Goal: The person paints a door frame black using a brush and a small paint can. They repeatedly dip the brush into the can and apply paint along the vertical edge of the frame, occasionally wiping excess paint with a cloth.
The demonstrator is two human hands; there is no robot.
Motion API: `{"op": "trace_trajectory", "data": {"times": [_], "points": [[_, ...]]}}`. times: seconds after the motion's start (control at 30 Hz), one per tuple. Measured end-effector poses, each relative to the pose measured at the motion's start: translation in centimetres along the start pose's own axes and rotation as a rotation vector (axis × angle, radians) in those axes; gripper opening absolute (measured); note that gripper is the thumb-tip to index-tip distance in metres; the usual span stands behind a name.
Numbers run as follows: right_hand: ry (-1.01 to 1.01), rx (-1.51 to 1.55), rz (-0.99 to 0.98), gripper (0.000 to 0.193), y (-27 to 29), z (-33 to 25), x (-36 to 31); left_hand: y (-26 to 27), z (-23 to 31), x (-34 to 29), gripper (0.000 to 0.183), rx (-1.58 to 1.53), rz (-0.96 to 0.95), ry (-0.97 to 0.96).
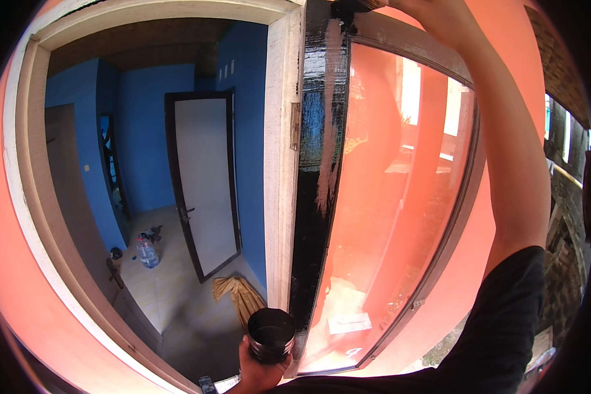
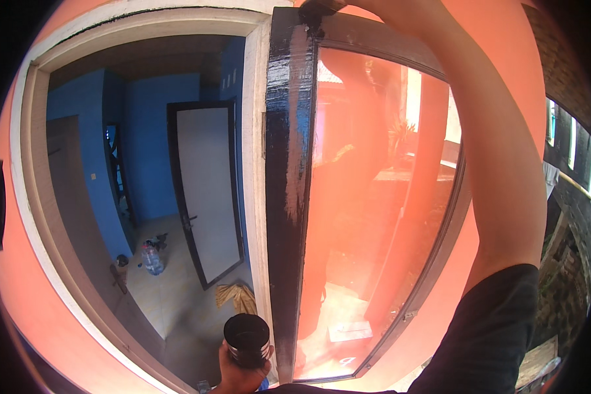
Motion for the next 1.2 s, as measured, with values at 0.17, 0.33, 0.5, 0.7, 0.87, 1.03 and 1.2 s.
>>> {"op": "trace_trajectory", "data": {"times": [0.17,0.33,0.5,0.7,0.87,1.03,1.2], "points": [[-0.008,-0.18,-0.03,0.008,0.9,-0.7,0.0,-0.1,0.5,0.4,0.064,0.005,-0.001,0.017],[0.094,-0.086,-0.003,0.005,0.5,-2.7,1.6,-1.4,0.1,0.0,0.065,0.008,0.018,0.02],[-0.007,-0.245,-0.091,0.006,-0.6,-1.0,1.8,-1.8,0.5,-0.5,0.064,-0.025,-0.011,0.022],[0.015,-0.192,-0.034,0.006,1.3,-1.9,1.8,-1.1,0.1,-0.2,0.062,-0.026,-0.082,0.022],[0.086,-0.156,-0.07,0.006,-0.4,-2.3,2.7,-2.1,0.0,-0.5,0.064,-0.02,-0.051,0.032],[-0.022,-0.268,-0.115,0.003,1.0,-1.3,2.0,-2.1,-0.2,-1.1,0.065,-0.005,-0.003,-0.003],[0.069,-0.331,-0.05,0.002,-0.3,-5.1,1.7,-2.0,0.1,-0.6,0.065,-0.033,-0.047,0.026]]}}
Point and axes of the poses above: each hand's wrist, its own x-axis towards the middle knuckle, its own y-axis out of the back of the hand, z = x × y, the point moved 7 cm from there along x, towards the middle knuckle
